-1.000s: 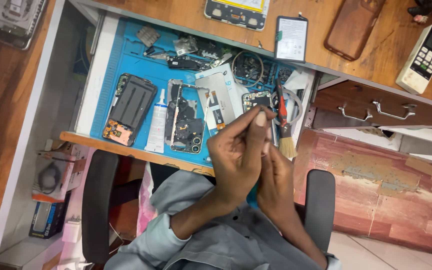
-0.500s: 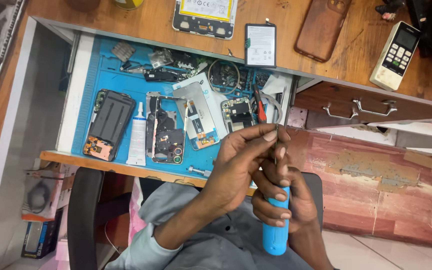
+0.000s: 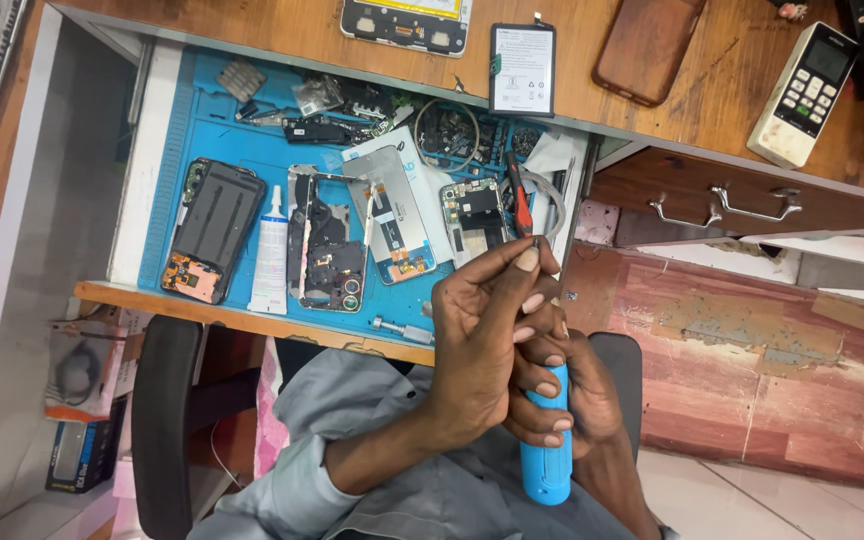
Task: The person uses a blue electric screwdriver to remove screws from a smartphone frame and then uses a soldering iron to work on the internal components of the device.
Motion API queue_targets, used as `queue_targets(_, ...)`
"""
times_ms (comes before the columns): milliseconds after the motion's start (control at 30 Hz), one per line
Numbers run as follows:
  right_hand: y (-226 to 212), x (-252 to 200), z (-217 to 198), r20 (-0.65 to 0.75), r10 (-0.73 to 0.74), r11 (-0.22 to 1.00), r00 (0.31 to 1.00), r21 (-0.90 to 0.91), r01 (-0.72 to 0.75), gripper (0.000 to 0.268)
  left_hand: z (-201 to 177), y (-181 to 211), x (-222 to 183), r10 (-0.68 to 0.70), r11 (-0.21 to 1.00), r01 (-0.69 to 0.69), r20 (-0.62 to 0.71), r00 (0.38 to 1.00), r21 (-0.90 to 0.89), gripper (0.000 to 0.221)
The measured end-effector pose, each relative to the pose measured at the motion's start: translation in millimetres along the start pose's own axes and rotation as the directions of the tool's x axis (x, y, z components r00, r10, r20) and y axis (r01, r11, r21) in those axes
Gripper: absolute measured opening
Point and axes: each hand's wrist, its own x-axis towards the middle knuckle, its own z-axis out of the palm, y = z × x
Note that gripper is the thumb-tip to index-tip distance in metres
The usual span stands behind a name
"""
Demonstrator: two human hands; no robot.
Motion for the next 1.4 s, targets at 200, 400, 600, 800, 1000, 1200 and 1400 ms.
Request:
queue_targets(200,3.6,-3.6,-3.2,0.025,-0.047,0.999,0.999,-0.015,0.047,0.032,1.5,1.1,0.3,-0.030,0.999,0.029,0.038,0.999,0.041,0.023)
queue_targets(400,6.5,-8.6,-8.1,0.045,-0.110,0.994,0.993,0.002,0.110,0.033,4.8,-2.1,-0.4,-0.050,0.999,0.049,0.054,0.997,0.023,0.021)
queue_targets(600,3.0,-13.1,-14.0,0.043,-0.101,0.994,0.994,0.053,0.099,0.034,7.8,-4.9,4.3,-0.119,0.993,0.119,0.012,0.993,0.015,0.019)
queue_targets(800,1.2,-14.5,-20.2,0.069,-0.090,0.991,0.994,0.102,0.083,0.033,9.5,-10.3,7.3,-0.131,0.991,0.131,0.001,0.991,0.019,0.019)
queue_targets(1000,-2.0,-17.8,-15.1,0.038,-0.139,0.983,0.990,0.127,0.133,0.029,9.7,-20.8,11.4,-0.140,0.990,0.142,0.067,0.988,-0.015,0.021)
queue_targets(1200,-14.1,-20.1,-0.1,0.015,-0.199,0.978,0.980,0.066,0.198,0.025,3.9,-32.3,22.5,-0.180,0.983,0.172,0.190,0.965,0.059,0.024)
queue_targets(1400,-43.4,-45.0,18.8,-0.165,-0.108,0.896,0.980,-0.444,0.024,0.033,-18.0,11.7,28.4,0.057,0.627,-0.514,0.623,0.780,0.585,0.027)
